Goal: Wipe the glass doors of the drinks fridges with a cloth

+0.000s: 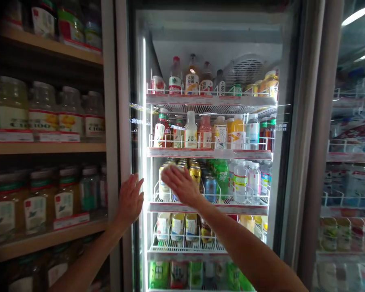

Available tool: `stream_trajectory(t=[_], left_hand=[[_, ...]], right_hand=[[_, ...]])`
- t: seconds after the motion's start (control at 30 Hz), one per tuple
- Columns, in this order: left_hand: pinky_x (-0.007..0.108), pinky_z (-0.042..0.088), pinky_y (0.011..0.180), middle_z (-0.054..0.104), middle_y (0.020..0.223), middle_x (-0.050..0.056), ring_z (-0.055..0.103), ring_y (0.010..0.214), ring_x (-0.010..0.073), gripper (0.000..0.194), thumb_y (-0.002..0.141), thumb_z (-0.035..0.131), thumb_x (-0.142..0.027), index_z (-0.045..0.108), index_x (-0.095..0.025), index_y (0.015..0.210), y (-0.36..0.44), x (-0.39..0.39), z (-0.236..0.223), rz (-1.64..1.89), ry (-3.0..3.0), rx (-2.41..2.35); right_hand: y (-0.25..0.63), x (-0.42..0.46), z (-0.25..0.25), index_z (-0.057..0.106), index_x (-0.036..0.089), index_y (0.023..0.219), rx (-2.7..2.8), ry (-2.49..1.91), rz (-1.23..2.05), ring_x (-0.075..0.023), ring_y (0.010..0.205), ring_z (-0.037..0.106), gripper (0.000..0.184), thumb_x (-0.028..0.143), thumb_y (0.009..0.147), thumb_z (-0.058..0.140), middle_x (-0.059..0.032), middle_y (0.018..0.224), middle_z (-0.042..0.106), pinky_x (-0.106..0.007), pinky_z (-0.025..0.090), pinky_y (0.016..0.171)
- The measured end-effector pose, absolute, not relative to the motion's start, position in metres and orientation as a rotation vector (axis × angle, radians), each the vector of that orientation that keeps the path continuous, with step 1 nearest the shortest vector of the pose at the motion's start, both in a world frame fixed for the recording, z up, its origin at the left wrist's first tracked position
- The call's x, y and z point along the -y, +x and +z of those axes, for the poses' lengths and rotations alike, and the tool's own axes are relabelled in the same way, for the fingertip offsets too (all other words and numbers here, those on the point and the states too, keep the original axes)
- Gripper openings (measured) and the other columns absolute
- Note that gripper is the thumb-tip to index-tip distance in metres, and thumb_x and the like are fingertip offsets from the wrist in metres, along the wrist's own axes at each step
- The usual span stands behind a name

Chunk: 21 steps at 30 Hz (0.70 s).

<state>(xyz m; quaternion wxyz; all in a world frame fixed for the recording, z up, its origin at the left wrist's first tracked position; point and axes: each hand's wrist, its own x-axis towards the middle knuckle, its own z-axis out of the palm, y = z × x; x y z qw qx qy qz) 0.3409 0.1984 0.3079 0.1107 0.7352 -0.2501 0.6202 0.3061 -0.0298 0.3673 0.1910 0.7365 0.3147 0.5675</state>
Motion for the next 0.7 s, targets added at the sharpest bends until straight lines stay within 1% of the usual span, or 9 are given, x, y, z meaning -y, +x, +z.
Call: stream_trajectory(t=[0.07,0.1,0.17,0.27,0.33,0.37,0.43,0.5,0.7], left_hand=[[0.047,0.021,0.112,0.03,0.147,0.013,0.02,0.139,0.0219,0.052,0.087,0.039,-0.018,0.029,-0.018,0.139,0.339,-0.205,0.302,1.814,2.153,0.65],[0.047,0.02,0.112,0.03,0.147,0.013,0.021,0.139,0.0222,0.052,0.088,0.039,-0.019,0.03,-0.018,0.138,0.338,-0.207,0.3,1.799,2.156,0.621],[0.048,0.021,0.111,0.03,0.146,0.014,0.021,0.138,0.023,0.051,0.088,0.04,-0.021,0.031,-0.017,0.138,0.334,-0.212,0.297,1.768,2.159,0.595],[0.048,0.022,0.111,0.031,0.146,0.014,0.022,0.138,0.0237,0.053,0.088,0.041,-0.023,0.029,-0.017,0.139,0.331,-0.22,0.292,1.741,2.167,0.57],[0.047,0.021,0.111,0.03,0.147,0.013,0.023,0.138,0.0235,0.054,0.089,0.04,-0.023,0.027,-0.019,0.14,0.331,-0.225,0.29,1.731,2.168,0.547],[0.047,0.021,0.111,0.03,0.147,0.013,0.023,0.138,0.0234,0.054,0.089,0.04,-0.024,0.026,-0.02,0.141,0.33,-0.227,0.29,1.728,2.162,0.531],[0.047,0.021,0.111,0.03,0.147,0.012,0.022,0.138,0.0234,0.054,0.089,0.039,-0.024,0.025,-0.02,0.141,0.33,-0.226,0.293,1.722,2.149,0.506],[0.048,0.022,0.111,0.03,0.146,0.014,0.022,0.138,0.0239,0.053,0.089,0.04,-0.024,0.026,-0.02,0.14,0.327,-0.221,0.297,1.73,2.139,0.514],[0.048,0.021,0.111,0.029,0.147,0.015,0.021,0.138,0.0245,0.053,0.088,0.042,-0.022,0.028,-0.018,0.139,0.322,-0.21,0.304,1.752,2.125,0.631]], right_hand=[[0.315,0.015,0.39,0.031,0.026,0.139,-0.706,2.226,1.718,-0.0219,0.141,0.011,0.053,0.023,0.088,0.044,-0.0017,0.149,0.027,-0.05,0.005,0.115],[0.318,0.007,0.394,0.029,0.026,0.14,-0.701,2.264,1.713,-0.023,0.141,0.011,0.055,0.022,0.087,0.044,-0.0023,0.15,0.026,-0.052,0.007,0.115],[0.323,-0.008,0.384,0.03,0.026,0.139,-0.86,2.246,1.592,-0.0238,0.141,0.013,0.055,0.022,0.086,0.046,-0.0023,0.15,0.025,-0.053,0.011,0.114],[0.324,-0.022,0.351,0.038,0.026,0.134,-1.248,2.006,1.348,-0.0196,0.139,0.021,0.046,0.023,0.089,0.043,0.0002,0.147,0.032,-0.047,0.015,0.115],[0.325,-0.028,0.348,0.04,0.025,0.132,-1.3,1.926,1.356,-0.0181,0.137,0.024,0.042,0.022,0.09,0.039,0.0016,0.145,0.036,-0.046,0.013,0.116],[0.327,-0.031,0.355,0.04,0.025,0.133,-1.234,1.962,1.425,-0.0194,0.137,0.024,0.043,0.022,0.09,0.039,0.0012,0.145,0.036,-0.048,0.011,0.116],[0.329,-0.034,0.374,0.036,0.024,0.136,-1.006,2.106,1.603,-0.0237,0.138,0.021,0.047,0.02,0.089,0.041,-0.0009,0.147,0.033,-0.053,0.007,0.114],[0.329,-0.035,0.381,0.034,0.024,0.137,-0.886,2.172,1.678,-0.0256,0.139,0.017,0.05,0.019,0.088,0.042,-0.0015,0.149,0.029,-0.056,0.007,0.113],[0.309,0.002,0.332,0.044,0.027,0.13,-1.235,1.883,1.396,-0.0202,0.139,0.019,0.042,0.024,0.089,0.044,0.0031,0.145,0.037,-0.046,0.006,0.116]])
